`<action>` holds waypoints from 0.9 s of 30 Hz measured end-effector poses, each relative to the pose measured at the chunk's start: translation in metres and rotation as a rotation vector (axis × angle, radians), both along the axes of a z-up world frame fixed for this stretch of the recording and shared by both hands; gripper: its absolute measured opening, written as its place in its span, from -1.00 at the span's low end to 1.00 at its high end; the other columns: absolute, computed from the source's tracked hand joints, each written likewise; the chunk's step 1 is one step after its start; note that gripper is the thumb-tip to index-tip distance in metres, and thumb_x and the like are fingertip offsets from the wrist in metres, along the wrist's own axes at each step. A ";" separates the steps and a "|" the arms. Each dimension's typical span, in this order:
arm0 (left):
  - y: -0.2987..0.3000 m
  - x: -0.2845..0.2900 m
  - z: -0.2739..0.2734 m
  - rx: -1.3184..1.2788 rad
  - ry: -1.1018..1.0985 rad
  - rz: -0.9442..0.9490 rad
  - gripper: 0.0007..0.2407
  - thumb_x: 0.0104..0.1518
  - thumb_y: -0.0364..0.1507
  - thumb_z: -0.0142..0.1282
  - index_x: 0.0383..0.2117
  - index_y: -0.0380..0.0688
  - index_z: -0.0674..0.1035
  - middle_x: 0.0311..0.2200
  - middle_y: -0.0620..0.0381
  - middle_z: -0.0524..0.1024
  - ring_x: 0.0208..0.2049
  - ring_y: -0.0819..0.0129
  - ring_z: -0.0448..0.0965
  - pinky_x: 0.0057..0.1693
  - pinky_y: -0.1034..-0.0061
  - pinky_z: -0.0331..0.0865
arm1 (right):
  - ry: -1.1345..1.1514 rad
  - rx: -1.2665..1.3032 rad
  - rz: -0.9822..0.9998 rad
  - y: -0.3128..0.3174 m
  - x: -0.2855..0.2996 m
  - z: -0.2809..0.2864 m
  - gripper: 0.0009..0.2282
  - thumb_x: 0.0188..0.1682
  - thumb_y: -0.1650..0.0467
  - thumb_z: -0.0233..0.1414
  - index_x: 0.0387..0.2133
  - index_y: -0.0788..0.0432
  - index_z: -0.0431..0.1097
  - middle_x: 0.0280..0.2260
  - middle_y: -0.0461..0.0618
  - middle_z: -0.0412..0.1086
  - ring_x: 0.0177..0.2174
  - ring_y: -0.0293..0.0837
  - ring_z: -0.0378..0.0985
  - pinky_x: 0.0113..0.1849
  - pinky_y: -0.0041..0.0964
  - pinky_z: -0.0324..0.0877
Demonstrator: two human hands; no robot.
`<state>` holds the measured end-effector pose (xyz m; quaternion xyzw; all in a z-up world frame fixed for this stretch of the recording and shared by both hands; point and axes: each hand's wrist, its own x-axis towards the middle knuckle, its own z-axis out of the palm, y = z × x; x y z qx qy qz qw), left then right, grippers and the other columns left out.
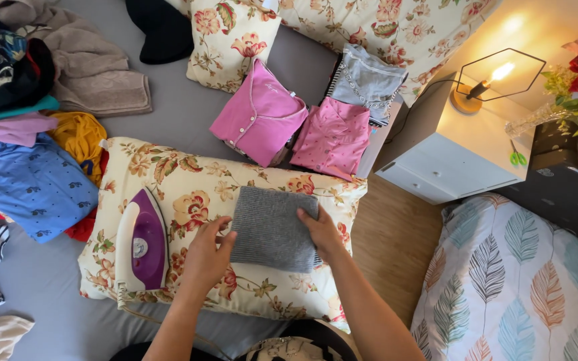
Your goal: The person irons a gray sweater on a floral pillow placed on a bed. They smooth the garment, use a purple iron to press it, fold the sweater, and place it on a stack of other folded clothes.
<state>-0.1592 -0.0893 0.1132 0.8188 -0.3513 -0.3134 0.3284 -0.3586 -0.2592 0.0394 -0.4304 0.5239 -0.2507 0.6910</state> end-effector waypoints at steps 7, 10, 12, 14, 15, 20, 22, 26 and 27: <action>-0.012 0.017 -0.076 0.250 0.165 0.079 -0.37 0.13 -0.03 0.17 0.34 0.12 0.32 0.17 -0.13 0.46 0.16 -0.01 0.54 0.27 0.11 0.38 | 0.663 -0.497 0.079 -0.017 -0.016 -0.014 -0.49 -0.07 0.15 0.19 0.15 -0.13 0.25 -0.18 0.03 0.43 -0.19 0.12 0.56 -0.13 0.02 0.45; -0.024 0.007 -0.091 0.297 0.297 0.109 -0.26 0.07 0.14 0.16 0.36 0.06 0.32 0.14 -0.14 0.53 0.18 -0.05 0.51 0.25 0.10 0.38 | 0.581 -0.490 0.059 0.002 -0.022 -0.047 -0.67 -0.07 0.20 0.19 -0.05 -0.10 0.36 -0.51 -0.09 0.43 -0.52 -0.07 0.51 -0.41 -0.18 0.36; -0.034 0.000 -0.109 0.272 0.361 0.118 -0.19 -0.01 0.21 0.21 0.35 0.05 0.35 0.15 -0.16 0.51 0.20 -0.04 0.49 0.27 0.08 0.35 | 0.580 -0.364 0.232 0.008 -0.021 -0.065 -0.63 -0.09 0.11 0.17 -0.04 -0.13 0.39 -0.31 0.01 0.42 -0.25 0.09 0.56 -0.18 -0.05 0.45; -0.040 -0.004 -0.122 0.250 0.319 0.091 -0.24 -0.06 0.12 0.31 0.26 0.00 0.43 0.09 -0.18 0.55 0.17 -0.08 0.51 0.24 0.08 0.38 | 0.576 -0.304 0.261 0.005 -0.018 -0.054 -0.58 -0.08 0.07 0.16 0.01 -0.15 0.36 -0.25 0.00 0.38 -0.19 0.06 0.54 -0.14 -0.08 0.45; -0.042 -0.006 -0.128 0.228 0.277 0.067 -0.29 -0.12 0.02 0.41 0.18 -0.04 0.52 0.02 -0.19 0.59 0.14 -0.13 0.53 0.21 0.07 0.40 | 0.571 -0.245 0.293 0.004 -0.016 -0.049 -0.54 -0.06 0.02 0.14 0.07 -0.17 0.34 -0.19 -0.01 0.34 -0.13 0.02 0.53 -0.10 -0.12 0.46; -0.056 -0.011 0.027 0.015 -0.013 -0.076 -0.51 -0.08 -0.18 0.31 0.10 0.26 0.56 -0.11 -0.01 0.60 -0.01 -0.10 0.59 0.08 0.10 0.48 | 0.086 0.207 0.229 -0.020 0.008 0.026 -0.37 0.07 -0.07 -0.12 0.28 0.04 0.16 0.09 0.18 0.34 -0.03 0.13 0.49 -0.16 -0.02 0.49; -0.053 -0.010 0.060 -0.127 -0.242 -0.189 -0.55 -0.06 -0.31 0.26 0.06 0.29 0.56 -0.21 0.03 0.57 -0.16 -0.17 0.64 -0.04 0.03 0.52 | -0.097 0.334 0.232 -0.029 0.013 0.058 -0.35 0.08 -0.11 -0.21 0.31 -0.01 0.14 0.06 0.08 0.35 -0.07 0.01 0.46 -0.18 -0.07 0.47; -0.043 -0.007 0.058 -0.406 -0.945 -0.329 -0.57 -0.01 -0.40 0.21 0.04 0.40 0.54 -0.19 0.16 0.49 -0.15 0.10 0.63 0.01 0.23 0.45 | -0.462 0.488 0.124 -0.035 0.024 0.101 -0.44 0.08 -0.07 -0.15 -0.04 0.12 0.43 -0.21 0.11 0.48 -0.24 0.08 0.57 -0.17 0.16 0.50; -0.040 -0.009 0.052 -0.526 -1.066 -0.298 -0.65 0.09 -0.46 0.13 0.00 0.34 0.55 -0.18 0.12 0.47 -0.10 0.13 0.60 0.06 0.21 0.40 | -0.485 0.459 0.134 -0.037 0.026 0.104 -0.43 0.07 -0.08 -0.16 -0.09 0.14 0.47 -0.24 0.14 0.51 -0.28 0.10 0.61 -0.24 0.12 0.54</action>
